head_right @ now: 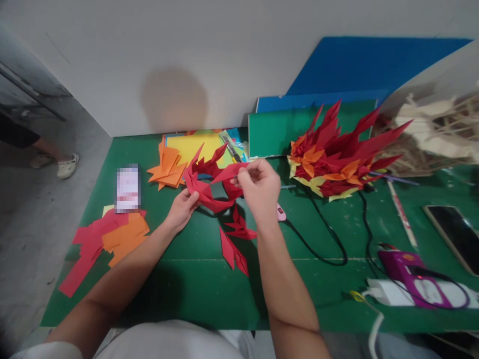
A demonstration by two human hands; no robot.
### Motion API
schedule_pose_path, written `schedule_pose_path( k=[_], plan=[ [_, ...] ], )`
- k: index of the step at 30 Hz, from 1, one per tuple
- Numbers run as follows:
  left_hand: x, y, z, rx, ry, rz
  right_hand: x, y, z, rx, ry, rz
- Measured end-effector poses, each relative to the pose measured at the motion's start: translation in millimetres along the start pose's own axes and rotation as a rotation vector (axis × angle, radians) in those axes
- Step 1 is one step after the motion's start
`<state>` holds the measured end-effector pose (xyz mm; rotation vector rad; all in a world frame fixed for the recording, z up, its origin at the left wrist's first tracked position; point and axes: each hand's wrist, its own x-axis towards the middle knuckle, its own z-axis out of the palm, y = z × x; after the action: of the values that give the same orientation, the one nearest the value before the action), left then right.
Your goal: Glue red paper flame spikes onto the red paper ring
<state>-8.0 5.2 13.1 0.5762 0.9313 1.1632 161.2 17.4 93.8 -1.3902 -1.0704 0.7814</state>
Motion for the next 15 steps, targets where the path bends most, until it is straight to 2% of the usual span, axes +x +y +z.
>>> schedule_pose_path(
  k=[7,15],
  plan=[
    [-1.4,1.1,0.1,0.06,0.049,0.044,-6.9,-0.9,9.2,-0.07,-0.054,0.006],
    [-1.7,0.4,1.7,0.089,0.054,0.055,-12.6,-0.1,15.4,-0.155,-0.077,-0.039]
  ],
)
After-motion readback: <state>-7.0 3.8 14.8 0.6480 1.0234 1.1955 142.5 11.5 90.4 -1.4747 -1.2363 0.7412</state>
